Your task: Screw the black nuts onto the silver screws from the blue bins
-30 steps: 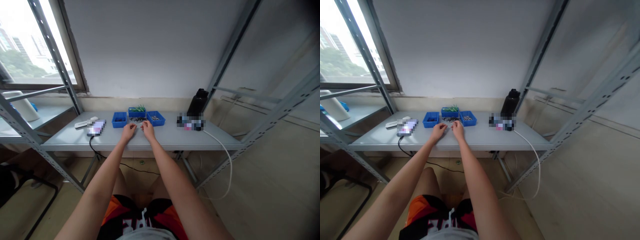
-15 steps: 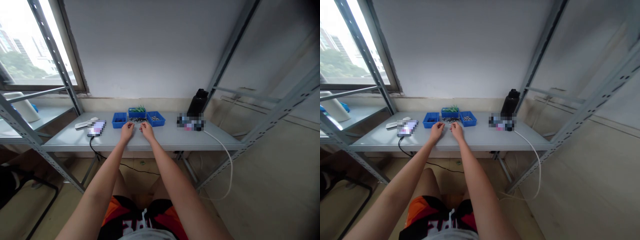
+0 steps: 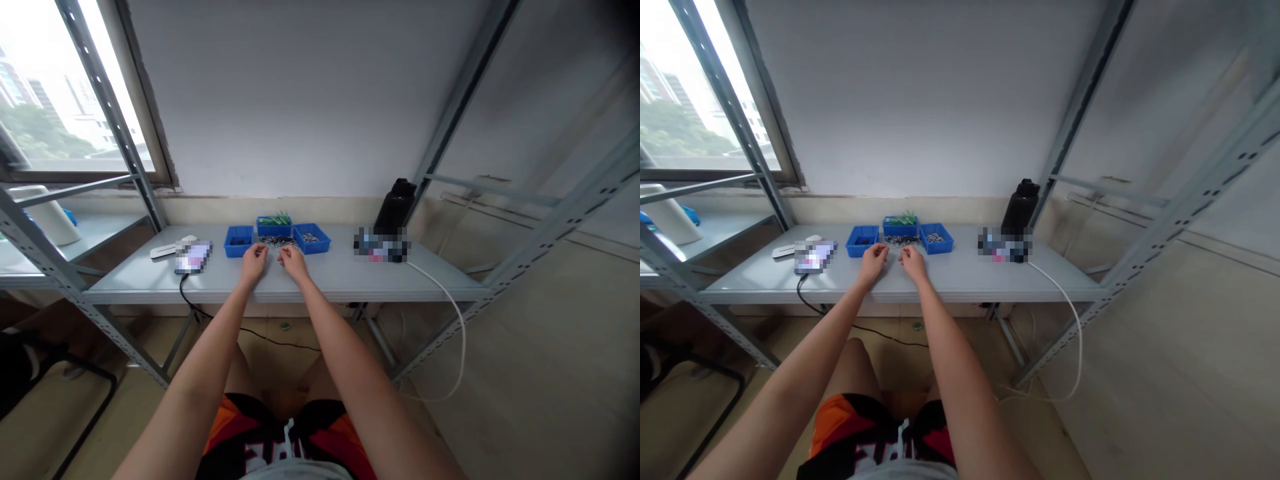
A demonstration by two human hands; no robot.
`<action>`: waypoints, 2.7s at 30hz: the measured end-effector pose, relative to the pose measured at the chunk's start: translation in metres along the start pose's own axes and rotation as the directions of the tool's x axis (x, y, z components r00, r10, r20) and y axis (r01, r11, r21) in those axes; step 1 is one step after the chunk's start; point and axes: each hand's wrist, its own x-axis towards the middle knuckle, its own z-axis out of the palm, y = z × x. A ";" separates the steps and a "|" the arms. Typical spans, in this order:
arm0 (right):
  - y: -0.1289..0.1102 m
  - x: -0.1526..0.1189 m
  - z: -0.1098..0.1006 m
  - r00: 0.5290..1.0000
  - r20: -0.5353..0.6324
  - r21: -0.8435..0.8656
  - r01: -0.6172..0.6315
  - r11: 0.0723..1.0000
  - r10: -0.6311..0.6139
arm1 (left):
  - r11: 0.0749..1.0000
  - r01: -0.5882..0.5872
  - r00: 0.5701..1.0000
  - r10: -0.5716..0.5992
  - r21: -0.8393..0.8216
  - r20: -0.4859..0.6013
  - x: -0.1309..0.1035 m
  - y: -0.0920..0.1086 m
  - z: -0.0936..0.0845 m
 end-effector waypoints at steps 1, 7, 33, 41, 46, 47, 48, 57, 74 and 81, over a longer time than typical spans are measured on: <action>0.000 0.000 0.000 1.000 0.027 -0.009 0.004 1.000 -0.003 | 1.000 0.008 1.000 -0.008 -0.012 -0.007 0.000 0.001 -0.001; 0.000 -0.005 0.003 0.980 0.171 -0.063 0.113 0.992 -0.101 | 0.999 -0.016 0.996 0.019 -0.033 0.093 -0.004 0.007 -0.001; -0.002 -0.005 0.001 0.999 0.003 -0.038 0.033 0.999 -0.033 | 0.992 -0.058 0.985 0.038 0.115 0.170 -0.004 0.001 0.004; -0.001 -0.003 0.002 0.999 0.004 -0.062 0.037 0.997 -0.037 | 0.988 -0.106 0.958 0.069 0.117 0.279 -0.005 0.004 0.004; 0.000 -0.003 0.002 1.000 0.008 -0.089 0.030 0.996 -0.029 | 0.990 -0.083 0.961 0.049 0.116 0.272 -0.003 0.001 0.004; 0.000 -0.003 0.003 1.000 0.007 -0.095 0.029 0.995 -0.029 | 0.990 -0.077 0.962 0.042 0.120 0.269 -0.003 0.001 0.004; 0.001 -0.003 0.003 1.000 0.005 -0.100 0.029 0.995 -0.029 | 0.990 -0.075 0.963 0.040 0.122 0.265 -0.002 0.000 0.004; 0.000 -0.001 0.004 1.000 -0.015 -0.109 0.025 0.994 -0.027 | 0.992 -0.082 0.965 0.055 0.096 0.254 -0.001 0.002 0.004; -0.008 -0.008 0.000 0.998 0.023 -0.160 0.069 0.985 -0.066 | 0.999 -0.038 0.976 0.034 0.013 0.215 -0.002 0.001 0.004; -0.013 -0.010 -0.001 0.998 0.027 -0.236 0.057 0.970 -0.052 | 0.999 -0.044 0.979 0.039 0.016 0.201 -0.002 -0.001 0.004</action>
